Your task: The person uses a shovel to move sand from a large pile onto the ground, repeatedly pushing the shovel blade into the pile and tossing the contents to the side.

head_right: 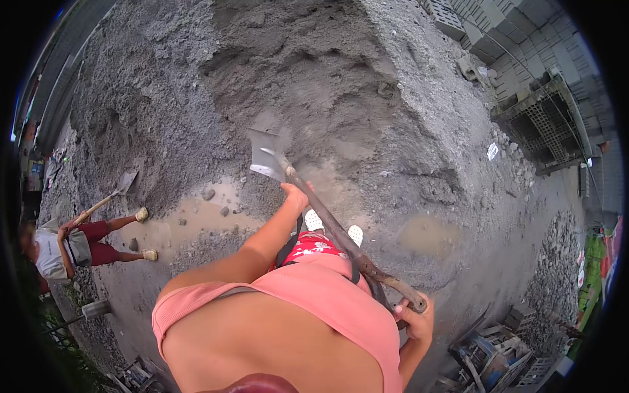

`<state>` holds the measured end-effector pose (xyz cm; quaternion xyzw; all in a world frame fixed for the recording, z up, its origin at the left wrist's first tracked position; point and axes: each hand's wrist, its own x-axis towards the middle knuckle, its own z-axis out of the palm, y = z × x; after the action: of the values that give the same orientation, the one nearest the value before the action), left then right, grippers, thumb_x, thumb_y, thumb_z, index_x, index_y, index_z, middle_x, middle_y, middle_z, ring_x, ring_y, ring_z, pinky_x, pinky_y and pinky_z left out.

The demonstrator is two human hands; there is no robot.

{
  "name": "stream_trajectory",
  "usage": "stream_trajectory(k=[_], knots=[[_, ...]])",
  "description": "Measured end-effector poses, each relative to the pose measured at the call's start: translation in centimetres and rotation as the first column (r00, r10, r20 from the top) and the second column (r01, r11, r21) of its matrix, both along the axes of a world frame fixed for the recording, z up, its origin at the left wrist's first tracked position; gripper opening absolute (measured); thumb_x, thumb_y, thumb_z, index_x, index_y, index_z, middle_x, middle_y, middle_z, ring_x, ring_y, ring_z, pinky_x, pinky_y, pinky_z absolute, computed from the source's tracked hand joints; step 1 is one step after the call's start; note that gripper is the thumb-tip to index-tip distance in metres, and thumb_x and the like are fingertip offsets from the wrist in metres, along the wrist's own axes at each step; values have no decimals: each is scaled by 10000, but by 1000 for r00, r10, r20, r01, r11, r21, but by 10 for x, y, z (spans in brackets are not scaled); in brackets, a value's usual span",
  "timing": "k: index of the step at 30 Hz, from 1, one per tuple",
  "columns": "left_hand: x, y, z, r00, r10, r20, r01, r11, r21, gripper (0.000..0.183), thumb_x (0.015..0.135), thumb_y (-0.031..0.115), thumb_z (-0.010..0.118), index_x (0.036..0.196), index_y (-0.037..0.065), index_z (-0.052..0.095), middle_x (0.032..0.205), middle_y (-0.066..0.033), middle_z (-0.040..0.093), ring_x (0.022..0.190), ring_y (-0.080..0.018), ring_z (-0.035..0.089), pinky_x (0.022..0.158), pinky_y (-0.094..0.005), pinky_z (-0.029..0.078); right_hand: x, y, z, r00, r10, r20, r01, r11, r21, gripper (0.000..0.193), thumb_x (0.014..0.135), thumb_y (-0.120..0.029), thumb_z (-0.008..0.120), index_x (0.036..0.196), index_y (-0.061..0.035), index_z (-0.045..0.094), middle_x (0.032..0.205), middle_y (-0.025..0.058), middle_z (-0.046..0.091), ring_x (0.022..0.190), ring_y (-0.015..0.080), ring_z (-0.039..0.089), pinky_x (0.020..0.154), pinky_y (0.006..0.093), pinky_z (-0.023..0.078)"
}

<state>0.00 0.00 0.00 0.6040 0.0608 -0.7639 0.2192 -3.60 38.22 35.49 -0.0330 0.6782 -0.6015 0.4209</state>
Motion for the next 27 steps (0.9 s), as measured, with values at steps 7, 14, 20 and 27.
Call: stream_trajectory(k=[7, 14, 20, 27], knots=[[-173, 29, 45, 995, -58, -78, 56, 998, -32, 809, 843, 663, 158, 1124, -24, 480, 1007, -131, 547, 802, -260, 536, 658, -424, 475, 49, -3, 6, 748, -607, 268, 663, 704, -255, 147, 771, -176, 553, 690, -99, 458, 543, 5, 425, 451, 141, 420, 457, 310, 402], [-239, 6, 125, 758, -462, -460, 442, 883, -158, 715, 833, 563, 230, 1285, 30, 383, 1306, -137, 409, 1155, -333, 393, 973, -435, 297, -26, -68, -20, 482, -662, 573, 875, 393, -282, 176, 811, -209, 510, 676, -119, 441, 563, -13, 414, 503, 126, 430, 503, 300, 401], [-228, 13, 200, 399, -888, -230, 647, 450, -615, 604, 838, 452, 306, 1215, 18, 488, 1277, -127, 463, 1131, -295, 442, 961, -387, 325, -225, -251, -132, 637, -702, 318, 769, 550, -327, 193, 821, -164, 559, 670, -84, 469, 544, 20, 434, 459, 149, 443, 470, 305, 413], [-201, -5, 235, 858, -232, 458, 427, -173, -888, 459, 902, 341, 301, 905, 19, 628, 954, -172, 627, 879, -284, 596, 781, -373, 431, -227, -368, -99, 727, -608, 320, 675, 544, -499, 230, 759, -84, 637, 589, -70, 483, 570, 9, 493, 473, 111, 454, 470, 257, 371]])
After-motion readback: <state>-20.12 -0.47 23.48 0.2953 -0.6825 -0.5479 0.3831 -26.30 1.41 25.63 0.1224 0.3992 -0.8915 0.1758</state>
